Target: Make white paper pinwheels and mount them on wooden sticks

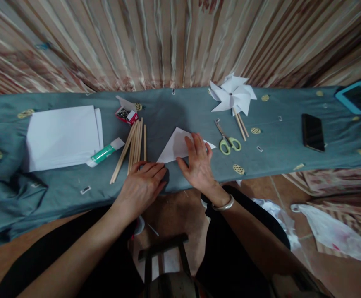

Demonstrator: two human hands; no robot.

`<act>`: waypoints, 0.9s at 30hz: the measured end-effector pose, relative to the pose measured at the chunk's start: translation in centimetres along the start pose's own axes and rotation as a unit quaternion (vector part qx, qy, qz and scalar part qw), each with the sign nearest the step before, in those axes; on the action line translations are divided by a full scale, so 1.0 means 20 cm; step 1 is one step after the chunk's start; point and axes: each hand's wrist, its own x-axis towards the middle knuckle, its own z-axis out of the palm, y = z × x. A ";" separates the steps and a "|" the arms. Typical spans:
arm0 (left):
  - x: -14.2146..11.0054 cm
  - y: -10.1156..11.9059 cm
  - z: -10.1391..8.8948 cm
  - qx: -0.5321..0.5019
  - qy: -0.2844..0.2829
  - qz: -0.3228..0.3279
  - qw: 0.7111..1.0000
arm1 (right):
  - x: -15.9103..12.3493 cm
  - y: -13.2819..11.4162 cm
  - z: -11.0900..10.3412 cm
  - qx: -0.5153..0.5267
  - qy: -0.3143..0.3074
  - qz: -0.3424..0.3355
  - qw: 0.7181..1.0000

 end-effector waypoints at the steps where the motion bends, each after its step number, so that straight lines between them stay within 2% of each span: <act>1: -0.01 -0.01 0.00 -0.001 0.000 -0.003 1.000 | -0.01 0.03 0.00 0.000 0.009 0.009 1.000; 8: -0.04 -0.03 -0.03 -0.007 -0.006 -0.018 1.000 | -0.02 0.42 -0.07 -0.060 0.069 0.114 0.989; 11: -0.04 -0.03 -0.03 -0.004 -0.008 -0.020 1.000 | 0.00 0.52 -0.11 -0.059 0.102 0.134 0.984; 14: -0.03 -0.03 -0.03 0.000 -0.008 -0.023 1.000 | 0.01 0.48 -0.12 -0.031 0.100 0.101 0.989; 19: -0.02 -0.03 -0.03 0.005 -0.011 -0.020 1.000 | 0.01 0.28 -0.08 -0.022 0.056 0.039 0.997; 21: -0.02 -0.03 -0.03 0.004 -0.015 -0.022 1.000 | 0.02 0.24 -0.06 -0.031 0.039 0.035 0.998; 23: -0.02 -0.04 -0.04 -0.001 -0.018 -0.024 1.000 | 0.02 0.26 -0.05 -0.041 0.037 0.048 0.997; 27: -0.03 -0.04 -0.03 -0.020 -0.015 -0.025 0.999 | 0.03 0.38 -0.09 -0.062 0.065 0.099 0.991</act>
